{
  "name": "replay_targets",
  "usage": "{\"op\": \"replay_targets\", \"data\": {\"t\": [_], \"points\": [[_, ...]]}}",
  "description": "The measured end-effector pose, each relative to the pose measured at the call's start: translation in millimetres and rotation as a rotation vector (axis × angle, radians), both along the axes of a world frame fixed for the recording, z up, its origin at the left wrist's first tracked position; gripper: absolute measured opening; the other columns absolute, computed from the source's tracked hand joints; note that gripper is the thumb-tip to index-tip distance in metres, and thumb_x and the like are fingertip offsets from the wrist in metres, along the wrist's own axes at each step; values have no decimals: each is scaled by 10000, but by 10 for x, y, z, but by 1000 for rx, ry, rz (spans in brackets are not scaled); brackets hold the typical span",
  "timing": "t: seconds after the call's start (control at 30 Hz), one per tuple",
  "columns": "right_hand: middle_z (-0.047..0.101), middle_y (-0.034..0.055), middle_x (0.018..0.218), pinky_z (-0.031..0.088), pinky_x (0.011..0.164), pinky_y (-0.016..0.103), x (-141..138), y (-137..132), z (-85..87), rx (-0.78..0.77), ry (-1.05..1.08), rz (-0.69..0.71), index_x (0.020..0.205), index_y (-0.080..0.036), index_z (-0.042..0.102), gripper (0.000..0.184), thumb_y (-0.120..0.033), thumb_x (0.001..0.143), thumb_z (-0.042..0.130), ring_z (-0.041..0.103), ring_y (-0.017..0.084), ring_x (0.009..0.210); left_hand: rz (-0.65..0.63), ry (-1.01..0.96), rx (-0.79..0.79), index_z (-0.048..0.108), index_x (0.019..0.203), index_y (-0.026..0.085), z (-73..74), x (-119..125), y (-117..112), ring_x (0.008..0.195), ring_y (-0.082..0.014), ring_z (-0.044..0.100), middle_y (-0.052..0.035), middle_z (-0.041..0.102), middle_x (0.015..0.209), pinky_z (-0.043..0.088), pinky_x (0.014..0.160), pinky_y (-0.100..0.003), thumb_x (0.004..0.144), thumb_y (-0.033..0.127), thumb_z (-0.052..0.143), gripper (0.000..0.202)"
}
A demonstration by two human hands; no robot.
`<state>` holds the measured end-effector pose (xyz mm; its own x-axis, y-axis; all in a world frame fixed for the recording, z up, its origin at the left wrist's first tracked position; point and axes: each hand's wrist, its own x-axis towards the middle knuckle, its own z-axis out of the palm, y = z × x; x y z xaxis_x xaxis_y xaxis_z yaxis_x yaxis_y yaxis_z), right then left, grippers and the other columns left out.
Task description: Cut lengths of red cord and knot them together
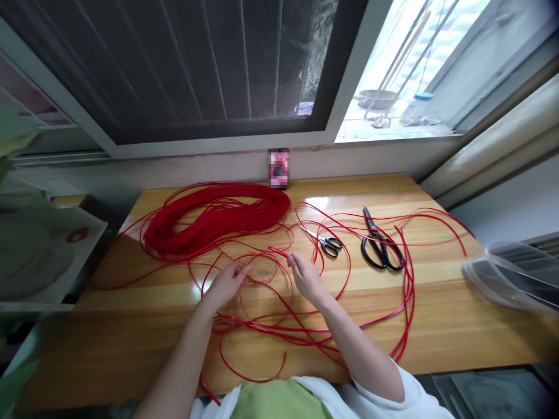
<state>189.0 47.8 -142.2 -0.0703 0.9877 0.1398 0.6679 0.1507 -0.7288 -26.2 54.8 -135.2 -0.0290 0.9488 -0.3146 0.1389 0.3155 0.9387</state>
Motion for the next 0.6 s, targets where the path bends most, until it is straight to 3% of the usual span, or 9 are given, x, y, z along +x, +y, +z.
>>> {"op": "replay_targets", "data": {"t": [0.07,0.17,0.23,0.3,0.4,0.47,0.6], "points": [[506,-3,626,350,566,238,-13,14,-55,-32,101,-25,683,-200,449,324,-356,906,273,458,131,583,82,-190,-61,562,684,185,-66,116,6,460,-111,460,39,497,507,359,470,-222,641,342,663,192],[478,-11,619,352,573,238,-50,17,-109,-53,204,-28,666,-202,431,321,-362,901,281,448,129,588,315,-481,-83,529,725,178,-84,327,100,459,-70,436,43,498,577,375,468,-194,720,305,591,141],[464,-13,620,350,577,236,-73,17,-121,-56,253,-19,662,-202,423,321,-367,900,284,445,126,594,392,-527,-61,543,787,175,-54,425,205,491,-55,455,38,517,627,403,509,-182,736,219,566,71],[449,-16,615,348,574,234,-86,21,-121,-60,294,-14,657,-202,415,325,-378,899,287,436,123,590,381,-491,-43,551,826,169,-14,472,308,518,-51,473,32,526,655,422,549,-182,724,156,560,103],[435,-19,609,353,562,231,-69,35,-105,-54,319,-21,660,-203,409,334,-399,898,282,431,121,581,337,-418,-18,534,844,172,14,458,404,535,-59,469,36,508,668,415,547,-189,698,172,584,154],[451,-14,615,366,570,232,-27,44,-85,-46,260,-42,674,-205,415,348,-404,906,250,452,126,592,314,-271,46,524,851,176,-7,388,415,574,-72,478,30,511,700,409,561,-196,685,208,601,186],[526,11,650,365,571,250,81,39,-42,-99,-6,-141,711,-207,451,373,-397,914,203,512,149,620,61,397,193,555,847,162,-98,159,322,709,-145,542,-36,582,798,423,663,-268,654,302,639,252]]}}
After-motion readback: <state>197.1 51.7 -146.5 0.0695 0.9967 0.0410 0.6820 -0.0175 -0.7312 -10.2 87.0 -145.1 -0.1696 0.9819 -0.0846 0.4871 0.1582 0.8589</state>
